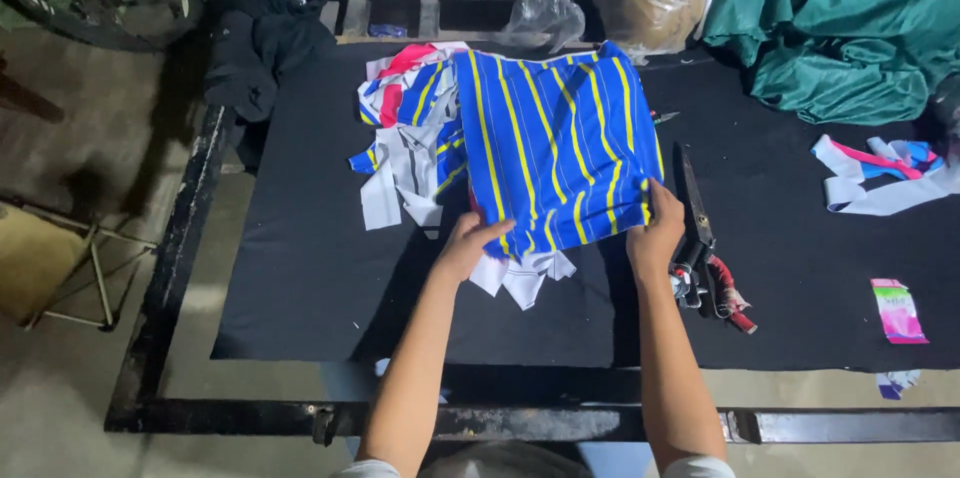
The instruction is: Trimming excess material from fabric pieces using large scissors on a cutting table
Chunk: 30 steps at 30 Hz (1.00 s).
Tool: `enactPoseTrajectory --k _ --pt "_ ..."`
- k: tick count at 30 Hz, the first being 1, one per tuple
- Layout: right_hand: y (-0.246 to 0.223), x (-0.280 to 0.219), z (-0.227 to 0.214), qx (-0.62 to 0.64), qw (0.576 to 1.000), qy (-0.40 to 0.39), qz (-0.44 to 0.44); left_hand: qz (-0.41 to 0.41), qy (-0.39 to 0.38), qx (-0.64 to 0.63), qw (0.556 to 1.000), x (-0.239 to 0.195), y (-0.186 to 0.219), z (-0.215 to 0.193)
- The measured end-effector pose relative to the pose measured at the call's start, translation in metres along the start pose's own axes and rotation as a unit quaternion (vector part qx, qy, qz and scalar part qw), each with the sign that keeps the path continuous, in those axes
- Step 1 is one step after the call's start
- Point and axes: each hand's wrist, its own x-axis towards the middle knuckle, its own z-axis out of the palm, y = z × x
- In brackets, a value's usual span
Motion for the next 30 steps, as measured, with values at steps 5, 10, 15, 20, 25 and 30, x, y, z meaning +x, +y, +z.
enactPoseTrajectory --k 5,10,15,20,25,30 --pt "-0.025 0.001 -0.011 0.0 0.998 0.064 -0.02 -0.045 0.003 0.049 0.998 -0.003 -0.006 -0.006" --pt "-0.004 0.003 -0.005 -0.021 0.994 0.102 -0.029 -0.07 0.028 0.083 0.994 -0.005 -0.002 0.002" --pt "-0.012 0.007 -0.018 -0.066 0.997 0.026 -0.031 0.001 0.006 0.147 0.989 -0.003 -0.009 -0.006" --pt "-0.007 0.008 -0.051 -0.204 0.972 -0.117 0.009 0.062 -0.028 0.238 0.969 0.013 -0.026 -0.024" --pt "0.038 0.004 -0.069 -0.376 0.92 -0.104 0.039 0.045 -0.069 0.288 0.954 0.015 -0.022 -0.027" --pt "0.108 0.002 -0.059 -0.403 0.88 -0.15 0.204 -0.017 -0.119 0.354 0.927 0.013 -0.011 -0.031"
